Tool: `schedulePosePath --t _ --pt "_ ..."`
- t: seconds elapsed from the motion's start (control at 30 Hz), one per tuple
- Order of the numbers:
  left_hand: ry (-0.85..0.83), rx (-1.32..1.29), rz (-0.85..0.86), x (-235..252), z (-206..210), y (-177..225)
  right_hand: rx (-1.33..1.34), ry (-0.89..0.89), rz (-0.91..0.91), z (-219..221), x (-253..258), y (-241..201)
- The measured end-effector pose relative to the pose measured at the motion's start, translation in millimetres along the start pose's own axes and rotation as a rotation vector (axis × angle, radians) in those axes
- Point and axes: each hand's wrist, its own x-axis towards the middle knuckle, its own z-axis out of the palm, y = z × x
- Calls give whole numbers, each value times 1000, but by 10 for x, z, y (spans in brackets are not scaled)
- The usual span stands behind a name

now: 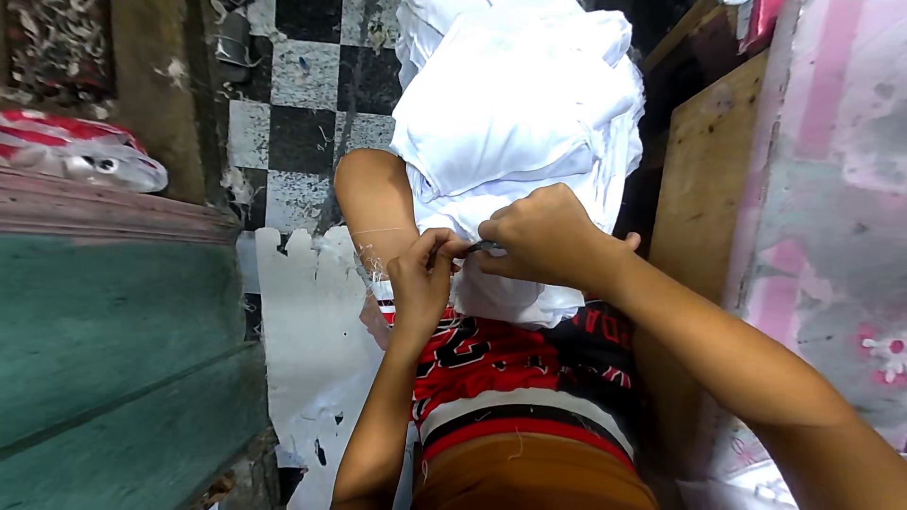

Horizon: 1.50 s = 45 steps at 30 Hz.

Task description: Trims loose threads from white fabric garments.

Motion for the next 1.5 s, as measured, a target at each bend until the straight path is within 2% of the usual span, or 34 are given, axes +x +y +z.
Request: schedulePosePath --t 0.1,0.2,0.27,0.37,0.43,0.5,0.57,0.67,0.73,0.8,0.87,0.97,1.07,1.23,1.3,1.5 --pt "-1 23 14 6 7 -9 5 23 -11 5 -23 20" --pt "-10 89 5 0 -78 -48 39 12 65 -22 -63 113" --pt "28 225 -40 -26 -271 -96 83 -4 155 -22 -98 204" --pt "166 639 -105 -33 -650 -128 173 38 264 14 -174 309" --pt "113 703 -97 -20 -822 -116 229 100 309 43 -228 344" --pt "48 620 -17 -27 -737 -56 318 186 340 92 -264 343" --pt "-91 378 27 -21 -481 -28 385 255 362 143 -279 300" --pt "-306 115 -102 52 -139 -41 454 192 354 173 -276 275" --pt "-299 -14 -182 84 -24 -65 574 53 331 197 -261 344" --pt "-292 -217 -258 94 17 -64 683 31 278 261 -234 415" --pt "-309 -389 -352 104 34 -44 747 111 270 239 -182 436" --pt "-342 -481 -445 123 60 -50 796 228 316 195 -93 415" --pt "-330 -569 -465 180 57 -24 736 323 356 230 -83 389" --pt "-255 -906 -507 168 84 -33 663 548 278 214 -275 406" --pt "-241 -960 -518 157 103 -26 701 580 251 215 -353 388" --pt "-118 -854 -497 134 146 47 759 402 210 288 -476 294"
